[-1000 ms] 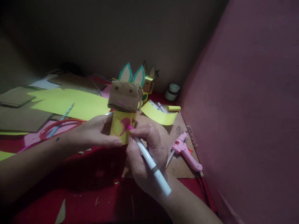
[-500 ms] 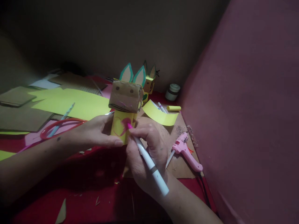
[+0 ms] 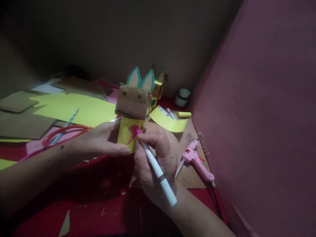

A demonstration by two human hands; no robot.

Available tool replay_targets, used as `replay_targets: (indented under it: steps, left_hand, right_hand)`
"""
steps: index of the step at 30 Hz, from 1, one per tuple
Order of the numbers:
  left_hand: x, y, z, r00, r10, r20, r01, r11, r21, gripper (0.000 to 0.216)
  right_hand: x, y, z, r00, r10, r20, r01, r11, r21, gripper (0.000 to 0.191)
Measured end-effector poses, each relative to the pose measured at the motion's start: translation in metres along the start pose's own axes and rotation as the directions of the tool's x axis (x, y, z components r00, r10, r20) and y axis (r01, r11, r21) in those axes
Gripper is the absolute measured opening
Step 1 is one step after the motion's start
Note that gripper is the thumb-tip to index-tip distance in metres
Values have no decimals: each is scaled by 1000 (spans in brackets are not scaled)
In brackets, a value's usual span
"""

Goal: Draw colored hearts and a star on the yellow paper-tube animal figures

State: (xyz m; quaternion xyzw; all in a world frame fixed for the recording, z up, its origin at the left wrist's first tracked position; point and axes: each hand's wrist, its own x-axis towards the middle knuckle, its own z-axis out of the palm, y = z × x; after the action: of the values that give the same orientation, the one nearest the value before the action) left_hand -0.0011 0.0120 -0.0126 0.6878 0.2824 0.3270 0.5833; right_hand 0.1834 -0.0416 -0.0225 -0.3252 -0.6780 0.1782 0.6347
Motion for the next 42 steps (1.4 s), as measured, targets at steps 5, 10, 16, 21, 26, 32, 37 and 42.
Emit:
replay_targets:
  steps: [5,10,16,21,26,32,37,42]
  left_hand:
    - [0,0,0,1000,-30,-3,30,999,-28,54]
    - [-1,0,-1,999,-44,-12,44,999,-13,53]
    - [0,-1,0,998,-62,-18,61,997,-45,49]
    - [1,-2,-1,999,-39,-14,38,999,-32,49]
    - [0,-1,0,998,-54,-24,53,998,-38,53]
    - [0,-3,0,999,-50,-17,49,996,-76,49]
    - [-1,-3,0,999,-40,-4,39,995,-92,50]
    - [-1,-2,0,999,-33,1,33,997,-70,46]
  right_hand:
    - [-3,1,-2,999,-14,48,15,1000,-15,23]
    - [-5,2,-4,996,-45,75,45,999,5,25]
    - [-5,3,-6,990,-58,127,59,998,2,22]
    - [-5,2,-4,995,-36,93,36,999,10,23]
    - [-4,-1,-3,997,-31,77,31,1000,8,24]
    - [-3,1,-5,991,-51,120,51,999,5,23]
    - [-5,3,-5,992,-54,118,52,999,15,24]
    - [-4,-2,-3,997,-14,77,13,1000,24,20]
